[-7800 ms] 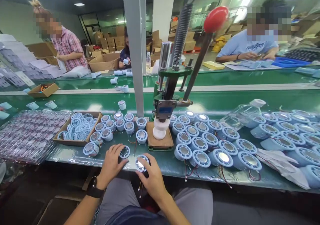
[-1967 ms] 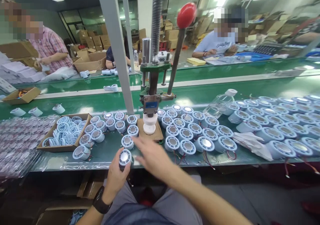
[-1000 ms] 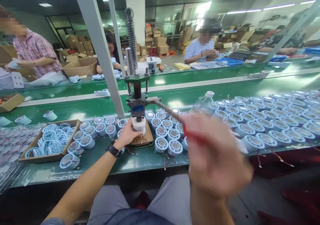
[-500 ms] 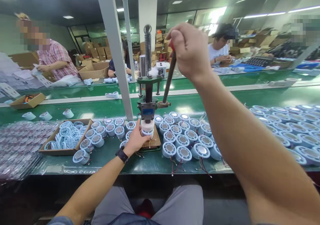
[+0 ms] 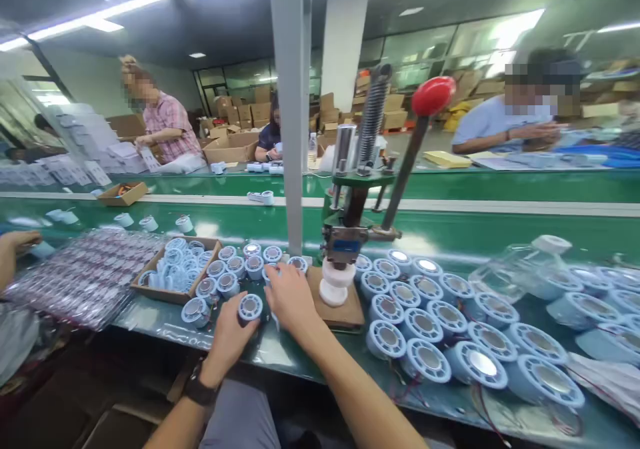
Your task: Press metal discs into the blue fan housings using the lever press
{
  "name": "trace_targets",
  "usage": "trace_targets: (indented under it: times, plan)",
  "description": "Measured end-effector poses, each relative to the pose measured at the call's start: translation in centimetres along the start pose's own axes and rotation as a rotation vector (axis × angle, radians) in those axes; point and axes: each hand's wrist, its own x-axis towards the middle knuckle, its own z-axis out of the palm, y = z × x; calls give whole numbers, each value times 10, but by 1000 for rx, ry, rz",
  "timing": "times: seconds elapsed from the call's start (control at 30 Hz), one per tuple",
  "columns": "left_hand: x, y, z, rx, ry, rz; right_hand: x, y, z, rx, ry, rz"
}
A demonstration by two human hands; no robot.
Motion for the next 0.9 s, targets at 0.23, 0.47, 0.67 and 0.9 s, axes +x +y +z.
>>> trace_targets:
  times: [0.23,0.47,0.67,0.9]
  plan:
    - [35,-4,-64,67,19,182,50,-19,42,-177,-129,169]
    - [151,-56,-182,358,186,97,48,-24,47,-166,-130,216]
    - [174,-71,-185,384,148,78,52,-24,31,-73,-106,263]
    - [140,-31,-173,294,252,149,-14,12,-12,225,82,85]
